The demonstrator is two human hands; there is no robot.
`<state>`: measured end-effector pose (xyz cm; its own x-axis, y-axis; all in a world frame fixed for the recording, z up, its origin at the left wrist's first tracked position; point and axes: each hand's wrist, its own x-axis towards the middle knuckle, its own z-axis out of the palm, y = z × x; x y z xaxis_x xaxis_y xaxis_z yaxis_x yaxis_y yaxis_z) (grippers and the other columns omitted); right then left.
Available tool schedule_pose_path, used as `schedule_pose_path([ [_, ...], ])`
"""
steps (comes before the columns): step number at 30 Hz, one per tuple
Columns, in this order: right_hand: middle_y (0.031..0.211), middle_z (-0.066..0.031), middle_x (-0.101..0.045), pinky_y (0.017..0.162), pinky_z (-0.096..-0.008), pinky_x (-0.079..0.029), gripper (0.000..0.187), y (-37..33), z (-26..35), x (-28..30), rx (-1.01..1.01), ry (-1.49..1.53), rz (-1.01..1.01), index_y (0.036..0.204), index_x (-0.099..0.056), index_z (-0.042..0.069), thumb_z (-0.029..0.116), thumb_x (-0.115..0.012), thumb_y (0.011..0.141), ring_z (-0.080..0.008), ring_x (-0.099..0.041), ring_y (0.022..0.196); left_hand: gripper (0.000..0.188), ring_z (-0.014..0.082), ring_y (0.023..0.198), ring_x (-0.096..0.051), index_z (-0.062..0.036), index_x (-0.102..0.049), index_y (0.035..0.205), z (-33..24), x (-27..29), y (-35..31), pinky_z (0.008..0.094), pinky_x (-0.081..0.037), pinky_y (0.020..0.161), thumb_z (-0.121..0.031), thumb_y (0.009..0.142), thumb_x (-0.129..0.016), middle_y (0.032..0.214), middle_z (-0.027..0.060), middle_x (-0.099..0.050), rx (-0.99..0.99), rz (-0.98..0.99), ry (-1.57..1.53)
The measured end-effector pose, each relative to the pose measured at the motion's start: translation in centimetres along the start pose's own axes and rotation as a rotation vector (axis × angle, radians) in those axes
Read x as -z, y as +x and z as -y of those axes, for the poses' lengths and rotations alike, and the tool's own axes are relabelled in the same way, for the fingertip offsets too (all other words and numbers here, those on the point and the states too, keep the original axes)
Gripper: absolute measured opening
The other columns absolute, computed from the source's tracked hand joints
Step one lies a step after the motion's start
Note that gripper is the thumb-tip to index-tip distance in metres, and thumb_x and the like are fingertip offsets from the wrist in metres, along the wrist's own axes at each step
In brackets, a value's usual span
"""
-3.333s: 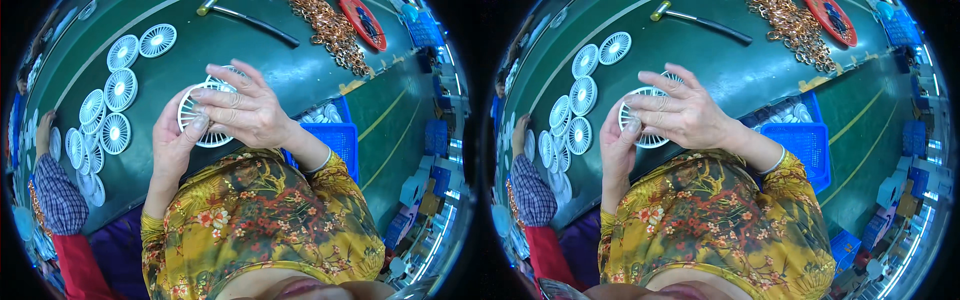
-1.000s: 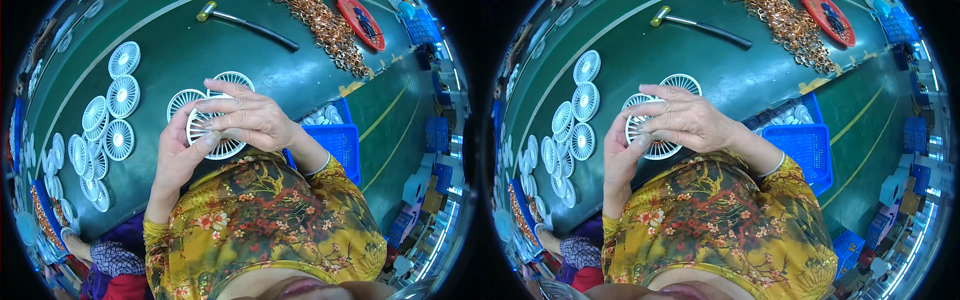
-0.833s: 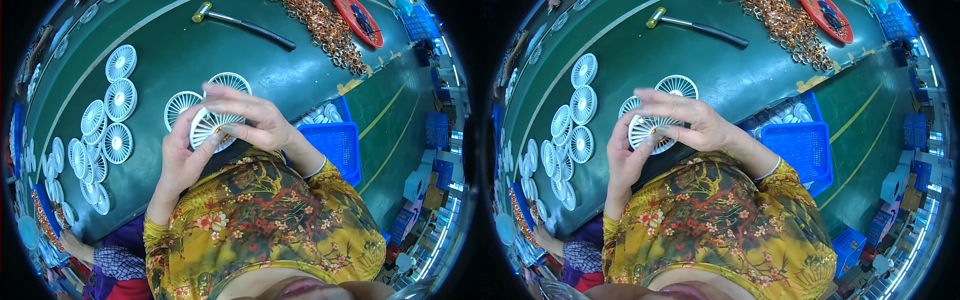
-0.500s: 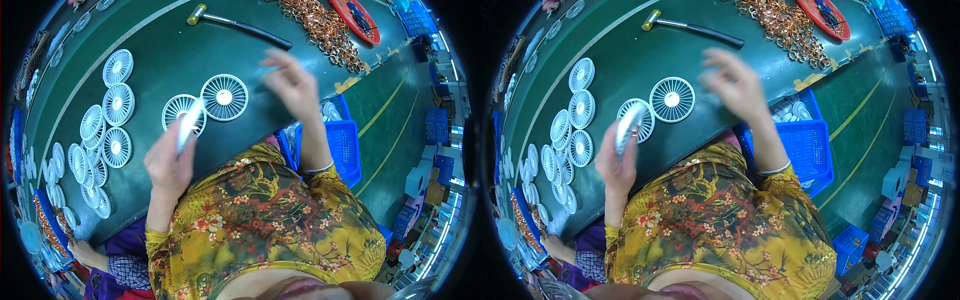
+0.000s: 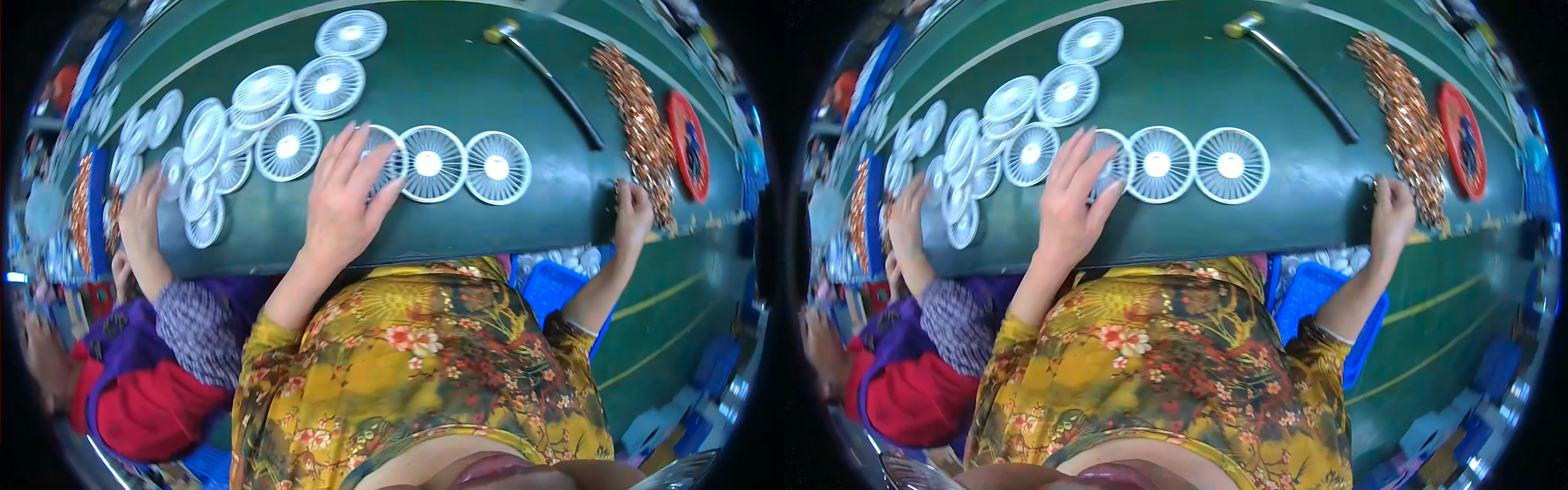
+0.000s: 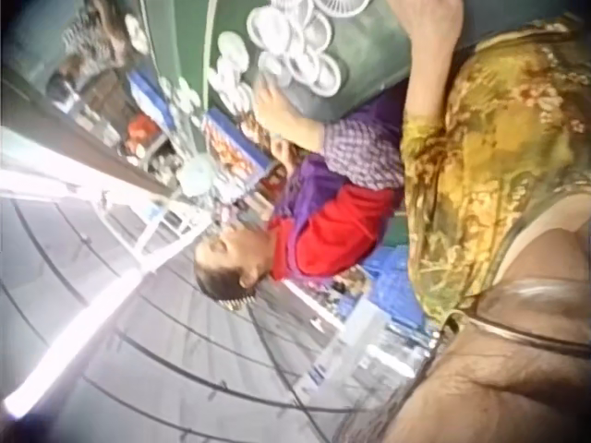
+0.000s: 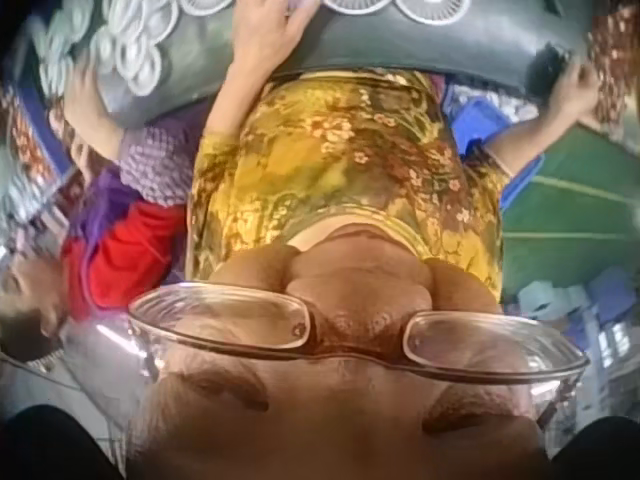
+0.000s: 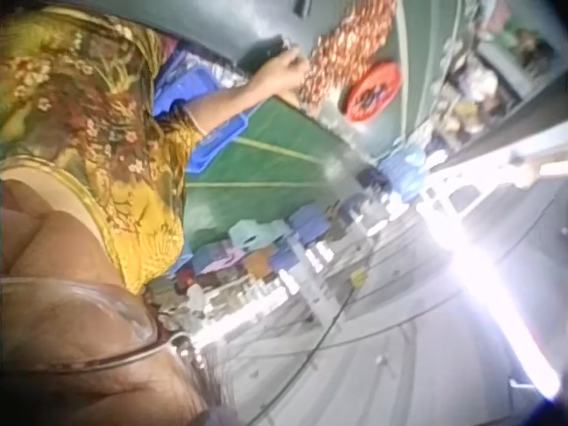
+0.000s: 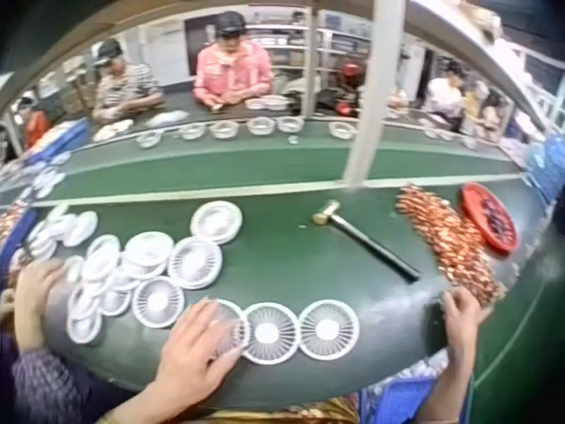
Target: Assembling metal rings into plastic fan guard frames using a small hammer on a production line.
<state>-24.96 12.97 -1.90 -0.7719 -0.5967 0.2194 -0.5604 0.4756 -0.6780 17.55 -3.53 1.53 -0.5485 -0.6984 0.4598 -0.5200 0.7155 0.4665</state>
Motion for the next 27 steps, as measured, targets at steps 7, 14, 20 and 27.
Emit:
schedule_pose_path([
  [7, 0.09, -0.0203, -0.067, 0.071, -0.0466, -0.048, 0.037, 2.2, -3.1, 1.1, 0.002, -0.588, -0.161, 0.1, -0.066, 0.004, 0.037, -0.051, 0.096, -0.0402, -0.063, 0.082, 0.042, 0.0427, 0.124, -0.045, -0.0096, -0.059, 0.12, 2.2, 2.5, 0.9, 0.0541, -0.033, 0.105, -0.008, 0.078, -0.067, 0.132, 0.0233, -0.049, 0.065, -0.172, 0.195],
  [14, 0.095, -0.0162, -0.068, 0.073, -0.0451, -0.049, 0.036, 0.5, -1.6, -0.3, 0.086, -0.484, -0.282, 0.101, -0.066, 0.005, 0.038, -0.052, 0.096, -0.0362, -0.064, 0.084, 0.054, 0.0493, 0.137, -0.024, -0.0274, -0.053, 0.133, 5.1, 4.4, -1.6, 0.0694, -0.017, 0.105, -0.032, 0.082, -0.07, 0.149, 0.0225, -0.031, 0.361, -0.056, 0.41],
  [20, 0.094, -0.0136, -0.068, 0.072, -0.0445, -0.048, 0.034, 0.4, -1.7, -1.0, 0.157, -0.51, -0.295, 0.098, -0.066, 0.006, 0.038, -0.053, 0.095, -0.0342, -0.064, 0.084, 0.041, 0.0491, 0.139, -0.018, -0.029, -0.059, 0.127, 8.5, 3.6, -1.1, 0.0767, -0.018, 0.099, -0.04, 0.088, -0.061, 0.15, 0.0197, -0.029, 0.414, 0.046, 0.452],
  [27, 0.096, -0.014, -0.068, 0.077, -0.041, -0.049, 0.039, 0.0, -1.6, -0.6, 0.138, -0.431, -0.276, 0.104, -0.066, 0.004, 0.04, -0.055, 0.094, -0.0322, -0.065, 0.088, 0.035, 0.0457, 0.134, -0.031, -0.0229, -0.061, 0.123, 12.0, 4.8, -0.5, 0.0651, -0.027, 0.104, -0.029, 0.088, -0.063, 0.142, 0.0203, -0.041, 0.334, -0.081, 0.501],
])
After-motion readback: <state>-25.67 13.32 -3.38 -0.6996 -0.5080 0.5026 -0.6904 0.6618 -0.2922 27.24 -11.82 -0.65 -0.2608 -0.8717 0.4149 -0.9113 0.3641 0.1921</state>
